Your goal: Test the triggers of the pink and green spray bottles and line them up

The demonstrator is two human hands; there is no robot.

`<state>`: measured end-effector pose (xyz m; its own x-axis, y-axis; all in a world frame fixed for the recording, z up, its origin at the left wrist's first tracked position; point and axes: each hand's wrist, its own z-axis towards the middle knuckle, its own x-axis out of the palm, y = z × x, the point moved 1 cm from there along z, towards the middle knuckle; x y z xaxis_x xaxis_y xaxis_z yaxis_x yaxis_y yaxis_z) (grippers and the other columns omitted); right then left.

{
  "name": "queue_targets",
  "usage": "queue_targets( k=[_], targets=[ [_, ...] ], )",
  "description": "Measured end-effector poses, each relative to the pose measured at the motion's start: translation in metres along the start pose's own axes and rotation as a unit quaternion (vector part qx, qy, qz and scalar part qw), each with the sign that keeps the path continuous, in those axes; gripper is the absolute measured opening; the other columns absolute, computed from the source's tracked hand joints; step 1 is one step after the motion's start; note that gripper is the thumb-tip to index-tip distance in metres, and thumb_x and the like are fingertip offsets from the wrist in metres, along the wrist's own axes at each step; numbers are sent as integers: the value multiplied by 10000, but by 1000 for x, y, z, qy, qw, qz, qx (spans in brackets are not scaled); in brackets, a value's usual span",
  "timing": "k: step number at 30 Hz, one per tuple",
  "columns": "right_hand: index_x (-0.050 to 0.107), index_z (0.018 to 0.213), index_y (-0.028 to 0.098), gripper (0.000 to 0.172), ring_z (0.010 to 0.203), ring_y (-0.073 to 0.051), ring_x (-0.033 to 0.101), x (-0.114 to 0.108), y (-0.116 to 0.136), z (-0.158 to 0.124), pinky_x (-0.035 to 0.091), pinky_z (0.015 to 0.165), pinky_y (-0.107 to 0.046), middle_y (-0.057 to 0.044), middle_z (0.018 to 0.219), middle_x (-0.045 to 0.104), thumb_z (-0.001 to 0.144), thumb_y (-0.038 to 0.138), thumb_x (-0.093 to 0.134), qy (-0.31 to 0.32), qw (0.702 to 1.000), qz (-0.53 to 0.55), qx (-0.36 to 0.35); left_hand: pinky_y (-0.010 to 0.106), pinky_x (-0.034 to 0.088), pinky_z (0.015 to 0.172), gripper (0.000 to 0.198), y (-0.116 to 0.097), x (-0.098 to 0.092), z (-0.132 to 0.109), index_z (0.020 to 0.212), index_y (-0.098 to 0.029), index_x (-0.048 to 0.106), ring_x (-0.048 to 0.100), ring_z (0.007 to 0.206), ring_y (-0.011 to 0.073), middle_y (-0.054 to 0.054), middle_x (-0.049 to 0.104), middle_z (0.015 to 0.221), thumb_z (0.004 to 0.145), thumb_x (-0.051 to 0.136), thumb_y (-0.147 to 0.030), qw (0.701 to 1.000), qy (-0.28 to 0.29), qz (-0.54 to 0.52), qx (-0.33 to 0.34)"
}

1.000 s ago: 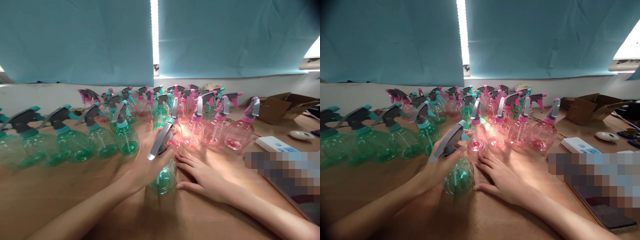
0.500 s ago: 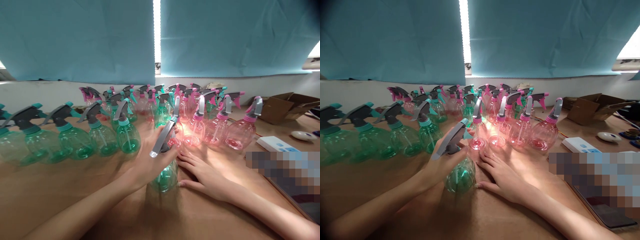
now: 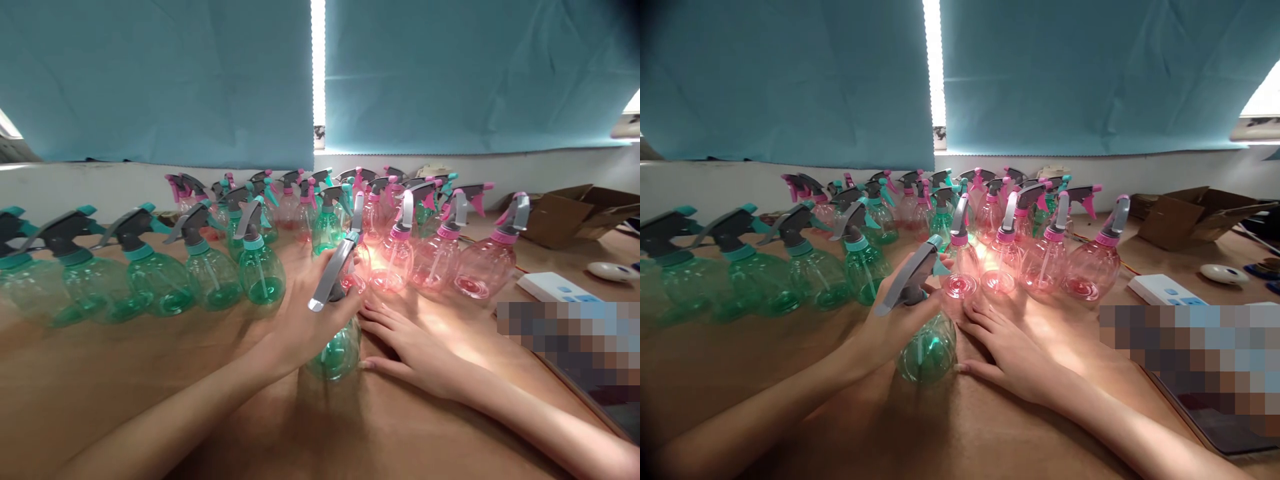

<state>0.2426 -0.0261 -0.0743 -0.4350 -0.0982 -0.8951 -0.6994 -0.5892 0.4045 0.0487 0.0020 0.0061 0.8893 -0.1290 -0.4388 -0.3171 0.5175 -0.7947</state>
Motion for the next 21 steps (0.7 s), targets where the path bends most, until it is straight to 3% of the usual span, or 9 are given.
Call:
queue_targets(
  k=[5, 14, 21],
  targets=[
    [459, 1454, 191, 678, 1435, -316, 316, 1, -1, 0, 302, 1153, -538, -130, 1524, 426, 926, 613, 498, 10, 1000, -2, 1, 244, 376, 571, 121, -1, 0, 1, 926, -222, 541, 460, 618, 106, -35, 524, 727, 823, 578, -170, 1000, -14, 15, 9],
    [423, 1478, 172, 715, 1454, -320, 271, 0, -1, 1, 272, 1164, -544, -145, 1550, 376, 932, 632, 466, 25, 1000, -19, 0, 251, 470, 634, 436, 13, -1, -1, 1221, -253, 521, 547, 707, 115, 28, 609, 1002, 801, 624, -196, 999, 4, 23, 29],
    [399, 1493, 170, 750, 1454, -337, 267, -2, 1, 1, 258, 1171, -545, -134, 1558, 356, 920, 649, 467, 27, 1000, -5, 8, 268, 510, 708, 268, 14, -10, -2, 1090, -233, 554, 621, 787, 150, 3, 609, 882, 826, 598, -225, 999, 10, 38, 28]
  ],
)
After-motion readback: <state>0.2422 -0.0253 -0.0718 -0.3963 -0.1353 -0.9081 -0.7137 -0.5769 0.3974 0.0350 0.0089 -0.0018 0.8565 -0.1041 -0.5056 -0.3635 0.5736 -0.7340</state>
